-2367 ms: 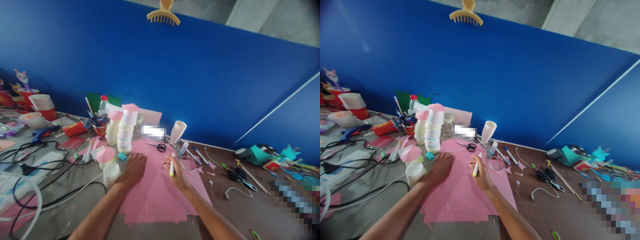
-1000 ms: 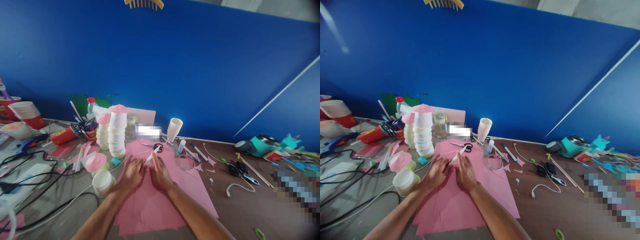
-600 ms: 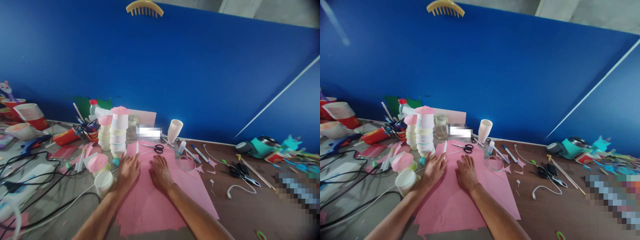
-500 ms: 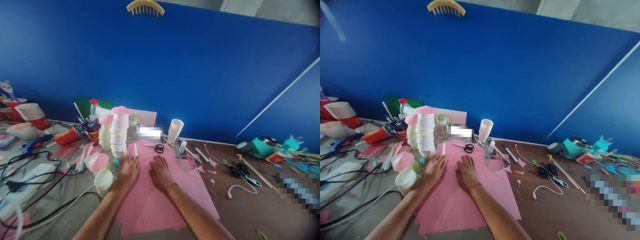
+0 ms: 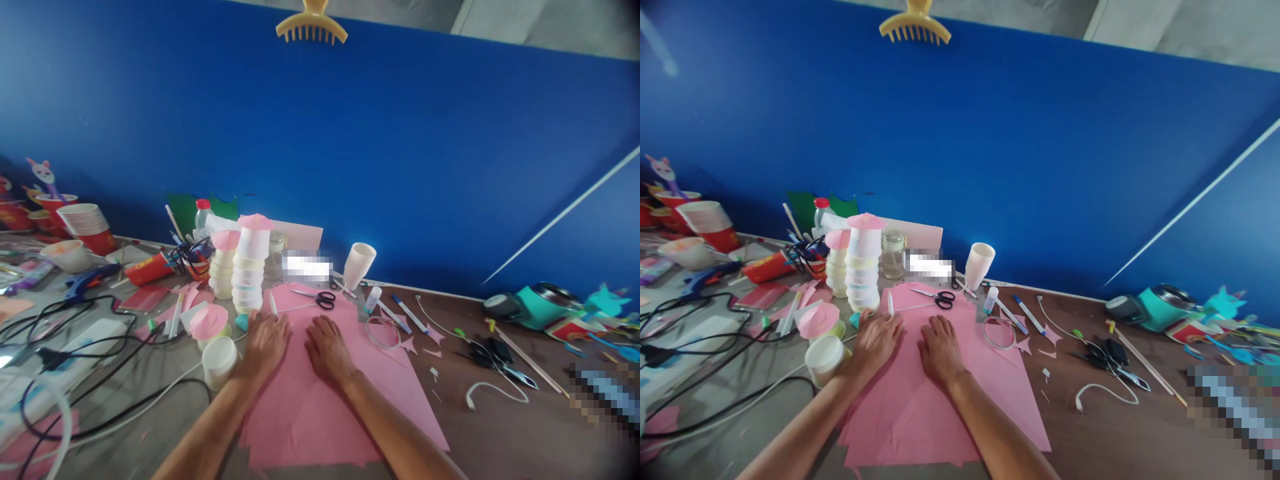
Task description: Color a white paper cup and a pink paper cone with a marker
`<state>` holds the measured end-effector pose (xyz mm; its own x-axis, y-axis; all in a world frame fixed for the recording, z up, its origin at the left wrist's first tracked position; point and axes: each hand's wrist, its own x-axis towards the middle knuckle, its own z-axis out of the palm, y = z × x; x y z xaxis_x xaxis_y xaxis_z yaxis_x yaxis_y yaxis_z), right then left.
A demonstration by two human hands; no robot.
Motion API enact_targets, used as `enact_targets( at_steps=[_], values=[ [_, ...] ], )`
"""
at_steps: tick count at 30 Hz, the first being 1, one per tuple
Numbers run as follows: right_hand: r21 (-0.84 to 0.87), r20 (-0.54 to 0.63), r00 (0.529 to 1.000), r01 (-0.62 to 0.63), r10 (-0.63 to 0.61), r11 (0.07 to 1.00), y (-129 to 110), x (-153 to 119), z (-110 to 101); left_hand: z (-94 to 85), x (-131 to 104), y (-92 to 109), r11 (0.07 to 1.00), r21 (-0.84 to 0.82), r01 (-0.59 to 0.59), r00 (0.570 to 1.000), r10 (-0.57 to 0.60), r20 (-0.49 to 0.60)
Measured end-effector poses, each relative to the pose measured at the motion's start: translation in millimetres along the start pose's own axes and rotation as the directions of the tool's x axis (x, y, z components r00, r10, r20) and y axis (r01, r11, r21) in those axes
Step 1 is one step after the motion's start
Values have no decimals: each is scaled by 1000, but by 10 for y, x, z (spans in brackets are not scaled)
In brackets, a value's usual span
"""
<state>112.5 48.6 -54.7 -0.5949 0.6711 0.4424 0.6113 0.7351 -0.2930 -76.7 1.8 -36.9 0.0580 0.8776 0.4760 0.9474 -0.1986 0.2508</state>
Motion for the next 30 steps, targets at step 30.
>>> enact_targets(
  at_steps=[30],
  values=[
    [-164, 110, 969, -201, 221, 966, 528, 773, -237, -203, 22, 272, 967, -36, -251, 927, 251, 278]
  ],
)
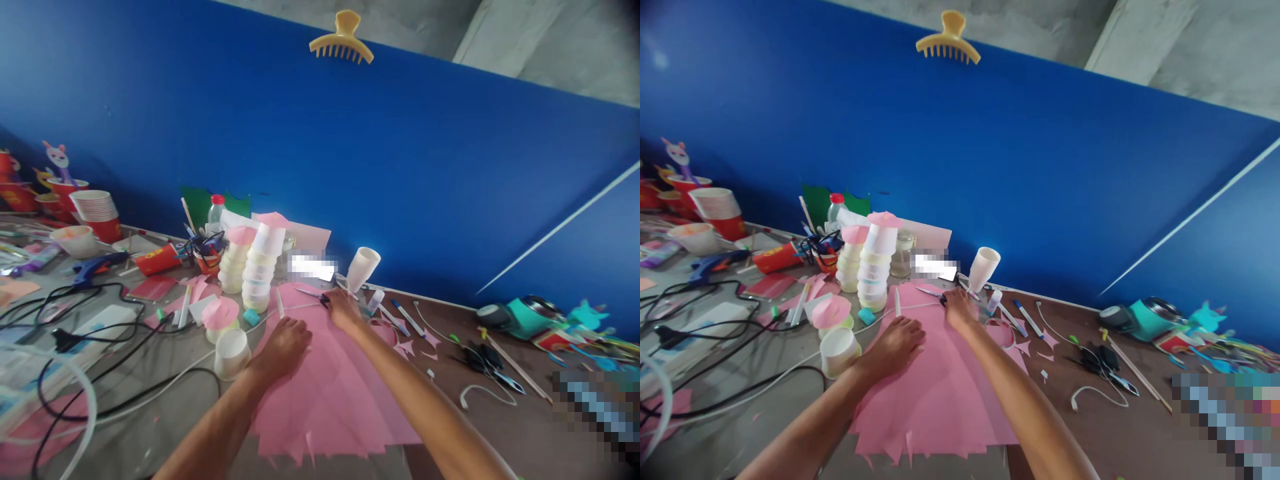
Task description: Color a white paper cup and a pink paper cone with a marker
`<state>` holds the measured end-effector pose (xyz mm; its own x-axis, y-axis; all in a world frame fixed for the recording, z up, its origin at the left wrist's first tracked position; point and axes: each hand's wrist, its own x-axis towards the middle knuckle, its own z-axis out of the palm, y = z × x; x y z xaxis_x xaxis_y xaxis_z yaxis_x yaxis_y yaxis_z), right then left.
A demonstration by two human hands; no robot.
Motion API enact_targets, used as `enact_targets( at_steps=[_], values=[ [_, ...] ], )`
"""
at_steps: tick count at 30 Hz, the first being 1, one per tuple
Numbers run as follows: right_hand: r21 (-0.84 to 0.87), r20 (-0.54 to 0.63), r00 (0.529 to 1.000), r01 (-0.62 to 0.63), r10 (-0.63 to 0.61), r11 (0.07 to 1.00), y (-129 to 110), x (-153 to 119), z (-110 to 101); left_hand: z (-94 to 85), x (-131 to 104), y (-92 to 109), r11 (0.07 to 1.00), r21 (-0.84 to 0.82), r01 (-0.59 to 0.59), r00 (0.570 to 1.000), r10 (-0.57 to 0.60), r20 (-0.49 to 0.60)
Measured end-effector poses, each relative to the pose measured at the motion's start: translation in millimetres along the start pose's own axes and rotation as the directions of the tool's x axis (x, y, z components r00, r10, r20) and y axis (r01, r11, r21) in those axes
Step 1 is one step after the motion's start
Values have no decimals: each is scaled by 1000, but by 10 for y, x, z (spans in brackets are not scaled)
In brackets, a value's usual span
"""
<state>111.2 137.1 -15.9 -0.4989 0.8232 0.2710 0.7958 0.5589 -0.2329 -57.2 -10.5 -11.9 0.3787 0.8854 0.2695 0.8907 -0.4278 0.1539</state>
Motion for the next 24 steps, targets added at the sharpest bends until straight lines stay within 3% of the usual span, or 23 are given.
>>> enact_targets(
  at_steps=[6, 13, 17, 20, 22, 24],
  values=[
    [-19, 82, 996, -41, 43, 999, 13, 111, 92, 63, 6, -19, 1000, -9, 26, 1000, -26, 2],
    [121, 52, 999, -5, -1, 993, 105, 109, -73, 80, -31, -13, 999, 20, 29, 999, -29, -24],
    [257, -28, 999, -15, 23, 966, 190, -181, -254, 48, -21, 7, 999, 19, 38, 999, -38, -19],
    [385, -14, 998, -58, 69, 921, 238, -548, -366, 32, -9, 12, 998, 29, 47, 999, -47, 10],
    [633, 22, 991, -116, 132, 765, 240, -803, -401, 27, -6, 5, 998, 45, 49, 998, -50, 38],
    [702, 59, 985, -158, 164, 694, 217, -1022, -404, 30, -9, -9, 998, 55, 26, 998, -29, 50]
  ],
)
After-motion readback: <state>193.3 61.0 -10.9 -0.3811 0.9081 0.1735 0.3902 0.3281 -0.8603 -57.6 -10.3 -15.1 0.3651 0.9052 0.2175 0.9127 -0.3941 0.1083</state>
